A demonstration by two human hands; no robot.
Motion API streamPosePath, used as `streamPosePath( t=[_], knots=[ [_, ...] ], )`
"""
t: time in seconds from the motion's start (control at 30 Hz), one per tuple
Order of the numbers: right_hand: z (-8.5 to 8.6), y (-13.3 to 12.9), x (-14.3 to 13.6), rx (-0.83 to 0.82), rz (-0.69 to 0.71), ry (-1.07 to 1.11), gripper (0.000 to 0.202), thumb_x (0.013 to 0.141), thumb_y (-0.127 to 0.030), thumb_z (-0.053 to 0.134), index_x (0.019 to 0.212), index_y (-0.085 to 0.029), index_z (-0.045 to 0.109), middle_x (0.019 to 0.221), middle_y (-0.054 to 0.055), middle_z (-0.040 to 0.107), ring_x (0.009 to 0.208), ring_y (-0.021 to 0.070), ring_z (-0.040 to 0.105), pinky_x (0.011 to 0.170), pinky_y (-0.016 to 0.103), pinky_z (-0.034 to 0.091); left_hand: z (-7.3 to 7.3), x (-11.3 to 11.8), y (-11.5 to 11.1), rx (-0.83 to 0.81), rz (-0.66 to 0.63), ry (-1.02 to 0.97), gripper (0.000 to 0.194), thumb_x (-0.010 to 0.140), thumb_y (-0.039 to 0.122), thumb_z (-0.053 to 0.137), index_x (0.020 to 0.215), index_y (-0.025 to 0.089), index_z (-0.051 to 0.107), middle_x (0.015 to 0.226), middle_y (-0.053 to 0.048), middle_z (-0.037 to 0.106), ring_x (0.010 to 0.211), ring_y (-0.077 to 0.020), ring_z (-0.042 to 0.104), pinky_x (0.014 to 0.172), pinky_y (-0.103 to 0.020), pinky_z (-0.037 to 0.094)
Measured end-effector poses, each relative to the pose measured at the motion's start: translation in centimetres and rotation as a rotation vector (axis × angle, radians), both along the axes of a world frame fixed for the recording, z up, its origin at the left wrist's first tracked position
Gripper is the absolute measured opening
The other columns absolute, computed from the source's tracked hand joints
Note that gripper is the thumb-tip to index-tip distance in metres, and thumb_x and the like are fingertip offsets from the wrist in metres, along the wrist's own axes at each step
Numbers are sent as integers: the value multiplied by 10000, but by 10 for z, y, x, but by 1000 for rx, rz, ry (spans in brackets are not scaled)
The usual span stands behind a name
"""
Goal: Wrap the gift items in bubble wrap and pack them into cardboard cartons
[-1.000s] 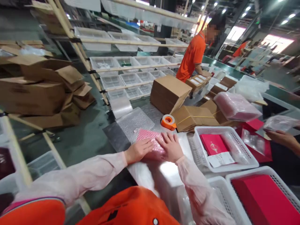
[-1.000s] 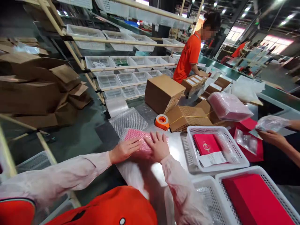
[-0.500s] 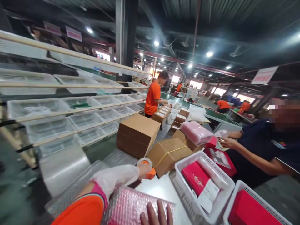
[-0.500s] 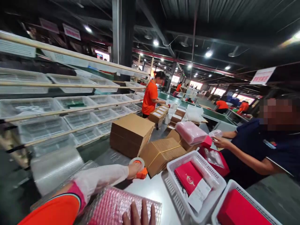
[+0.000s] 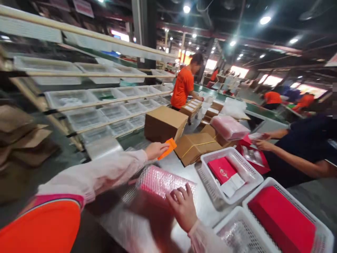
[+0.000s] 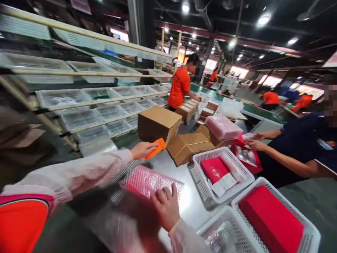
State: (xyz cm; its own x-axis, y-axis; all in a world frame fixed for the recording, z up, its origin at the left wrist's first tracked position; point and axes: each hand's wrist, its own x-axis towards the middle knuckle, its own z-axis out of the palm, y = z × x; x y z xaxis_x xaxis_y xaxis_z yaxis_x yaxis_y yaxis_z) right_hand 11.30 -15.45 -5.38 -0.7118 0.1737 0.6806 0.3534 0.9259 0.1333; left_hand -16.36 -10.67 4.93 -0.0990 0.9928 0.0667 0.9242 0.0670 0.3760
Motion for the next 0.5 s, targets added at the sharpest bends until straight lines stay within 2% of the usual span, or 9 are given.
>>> streamPosePath(
  t=[0.03, 0.1, 0.17, 0.2, 0.27, 0.33, 0.4, 0.5],
  knots=[
    [0, 1, 1, 11, 7, -20, 292, 925, -140, 571, 1189, -242, 643, 1002, 32, 672, 961, 209, 517, 1085, 492, 278, 19, -2, -20, 41, 48, -74, 534, 977, 464, 388, 1400, 201, 579, 1277, -116, 682, 1160, -274, 636, 1000, -343, 444],
    [-2, 6, 1, 28, 23, -47, 325, 907, -122, 579, 1211, -219, 644, 977, 46, 665, 908, 214, 495, 967, 447, 335, 53, 4, -67, 65, 78, -214, 765, 823, 600, 602, 1469, 204, 499, 1318, -94, 666, 1139, -284, 645, 971, -340, 473],
    [-4, 11, 1, 56, 56, -49, 342, 894, -117, 580, 1219, -201, 648, 983, 59, 664, 902, 224, 480, 871, 412, 347, 76, 24, -112, 64, 97, -280, 920, 648, 565, 759, 1456, 201, 512, 1300, -72, 678, 1106, -285, 657, 950, -329, 494],
    [-5, 14, 1, 76, 81, -39, 341, 894, -114, 573, 1215, -197, 653, 998, 65, 666, 914, 228, 476, 843, 402, 345, 82, 37, -131, 49, 121, -288, 913, 609, 528, 781, 1428, 200, 545, 1282, -65, 689, 1093, -284, 663, 950, -327, 498],
    [-7, 21, 0, 121, 130, -4, 324, 907, -110, 550, 1196, -197, 668, 1020, 71, 671, 932, 234, 470, 822, 392, 339, 83, 65, -155, -6, 190, -283, 806, 624, 484, 752, 1367, 207, 611, 1261, -55, 703, 1087, -282, 668, 968, -331, 497],
    [-10, 26, -2, 149, 170, 19, 306, 921, -112, 536, 1177, -197, 681, 1020, 70, 677, 926, 232, 466, 820, 387, 336, 79, 87, -163, -58, 257, -269, 735, 657, 471, 716, 1343, 220, 639, 1268, -48, 704, 1110, -282, 662, 988, -332, 490],
    [-15, 29, -4, 156, 196, 25, 295, 927, -121, 544, 1172, -199, 687, 1001, 65, 681, 899, 224, 462, 810, 381, 334, 74, 101, -157, -71, 308, -227, 704, 690, 475, 696, 1349, 235, 638, 1284, -42, 700, 1137, -282, 651, 990, -325, 487],
    [-23, 27, -1, 140, 223, 22, 305, 923, -128, 562, 1193, -203, 684, 979, 59, 691, 859, 214, 464, 797, 374, 342, 68, 110, -138, -118, 362, -123, 652, 736, 481, 675, 1337, 229, 647, 1262, -51, 711, 1097, -270, 663, 929, -300, 503]
  ],
)
